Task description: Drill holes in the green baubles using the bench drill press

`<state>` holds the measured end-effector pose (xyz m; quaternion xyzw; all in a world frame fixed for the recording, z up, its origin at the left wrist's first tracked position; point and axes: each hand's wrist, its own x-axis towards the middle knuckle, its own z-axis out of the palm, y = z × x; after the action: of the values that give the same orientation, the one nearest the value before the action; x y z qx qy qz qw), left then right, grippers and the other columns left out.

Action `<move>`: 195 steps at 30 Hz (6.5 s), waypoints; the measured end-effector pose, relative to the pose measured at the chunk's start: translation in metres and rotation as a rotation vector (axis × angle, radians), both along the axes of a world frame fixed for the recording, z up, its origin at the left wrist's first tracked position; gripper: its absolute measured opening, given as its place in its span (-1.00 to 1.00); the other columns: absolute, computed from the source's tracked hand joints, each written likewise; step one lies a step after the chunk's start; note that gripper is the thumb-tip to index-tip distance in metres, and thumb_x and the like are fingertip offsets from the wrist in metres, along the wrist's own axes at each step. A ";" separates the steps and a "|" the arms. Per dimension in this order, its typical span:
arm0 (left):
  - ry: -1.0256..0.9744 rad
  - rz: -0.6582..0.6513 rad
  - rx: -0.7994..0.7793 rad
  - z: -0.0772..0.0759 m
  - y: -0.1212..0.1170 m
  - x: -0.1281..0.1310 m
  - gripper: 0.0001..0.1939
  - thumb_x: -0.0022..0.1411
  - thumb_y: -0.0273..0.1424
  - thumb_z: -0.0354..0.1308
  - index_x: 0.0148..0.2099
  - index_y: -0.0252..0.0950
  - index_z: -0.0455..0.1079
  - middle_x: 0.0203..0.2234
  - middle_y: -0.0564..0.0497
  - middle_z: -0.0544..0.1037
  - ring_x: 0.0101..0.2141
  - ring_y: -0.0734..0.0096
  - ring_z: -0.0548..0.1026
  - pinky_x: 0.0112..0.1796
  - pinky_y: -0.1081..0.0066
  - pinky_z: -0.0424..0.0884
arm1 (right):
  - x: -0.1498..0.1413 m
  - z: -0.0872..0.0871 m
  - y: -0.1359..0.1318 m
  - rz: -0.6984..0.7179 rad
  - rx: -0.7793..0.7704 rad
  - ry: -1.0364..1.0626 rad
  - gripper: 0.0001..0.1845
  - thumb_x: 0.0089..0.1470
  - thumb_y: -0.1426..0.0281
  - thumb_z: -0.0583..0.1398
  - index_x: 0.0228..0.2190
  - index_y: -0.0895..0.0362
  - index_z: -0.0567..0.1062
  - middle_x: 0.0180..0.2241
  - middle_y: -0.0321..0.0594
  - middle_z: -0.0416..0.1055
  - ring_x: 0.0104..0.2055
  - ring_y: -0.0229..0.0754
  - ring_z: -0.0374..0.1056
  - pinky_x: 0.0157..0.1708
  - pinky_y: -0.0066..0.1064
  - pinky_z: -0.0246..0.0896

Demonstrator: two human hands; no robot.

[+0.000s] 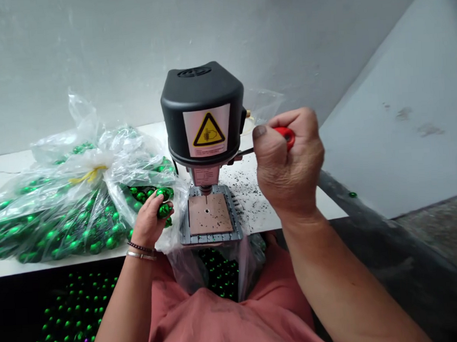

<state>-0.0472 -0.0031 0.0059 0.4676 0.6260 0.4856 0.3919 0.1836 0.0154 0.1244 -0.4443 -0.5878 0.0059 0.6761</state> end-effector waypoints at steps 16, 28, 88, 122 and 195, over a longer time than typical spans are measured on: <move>0.800 -0.324 0.063 -0.004 -0.012 0.046 -0.57 -0.03 -0.38 0.17 -0.04 -0.27 0.38 -0.15 -0.08 0.42 -0.15 0.28 0.43 -0.05 0.31 0.32 | 0.001 0.005 0.006 0.108 -0.080 -0.003 -0.73 0.07 0.18 0.02 -0.48 0.13 0.18 -0.62 -0.47 0.11 -0.63 -0.52 0.14 -0.59 -0.60 0.09; 0.957 -0.559 0.024 0.000 -0.014 0.054 -0.52 0.24 -0.32 -0.10 0.20 -0.28 0.11 0.08 -0.14 0.33 0.01 0.20 0.37 -0.02 0.29 0.30 | 0.001 0.006 0.005 0.098 -0.049 0.011 -0.75 0.06 0.21 0.04 -0.49 0.13 0.18 -0.62 -0.46 0.06 -0.63 -0.53 0.12 -0.61 -0.64 0.03; 0.823 -0.396 -0.027 -0.005 0.008 0.064 -0.59 0.13 -0.19 0.07 0.00 -0.21 0.37 -0.06 -0.05 0.47 -0.05 0.30 0.41 -0.04 0.36 0.29 | 0.006 0.001 -0.002 0.150 -0.040 -0.001 -0.77 0.03 0.22 0.08 -0.48 0.12 0.22 -0.63 -0.47 0.02 -0.63 -0.53 -0.05 -0.61 -0.65 0.00; 0.831 -0.364 -0.031 -0.002 0.003 0.068 -0.71 0.10 -0.23 0.11 -0.12 -0.15 0.43 -0.18 0.01 0.54 -0.21 0.32 0.47 -0.21 0.42 0.31 | 0.004 -0.067 -0.025 -0.120 0.184 -0.193 -0.83 -0.09 0.49 0.09 -0.36 0.09 0.25 -0.52 -0.37 0.26 -0.51 -0.39 0.21 -0.50 -0.51 0.22; 0.356 -0.243 -0.219 -0.009 0.002 0.058 -0.48 -0.02 -0.23 0.17 0.02 -0.29 0.39 -0.21 -0.05 0.56 -0.21 0.25 0.48 -0.19 0.34 0.36 | 0.003 0.038 0.050 0.043 -0.277 -0.086 -0.68 0.02 0.21 0.00 -0.59 0.13 0.03 -0.63 -0.45 -0.06 -0.54 -0.43 -0.17 -0.50 -0.53 -0.19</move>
<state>0.0104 -0.0007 -0.0034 0.5723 0.6733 0.2742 0.3794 0.1863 0.0650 0.1620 -0.5205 -0.6192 0.0826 0.5822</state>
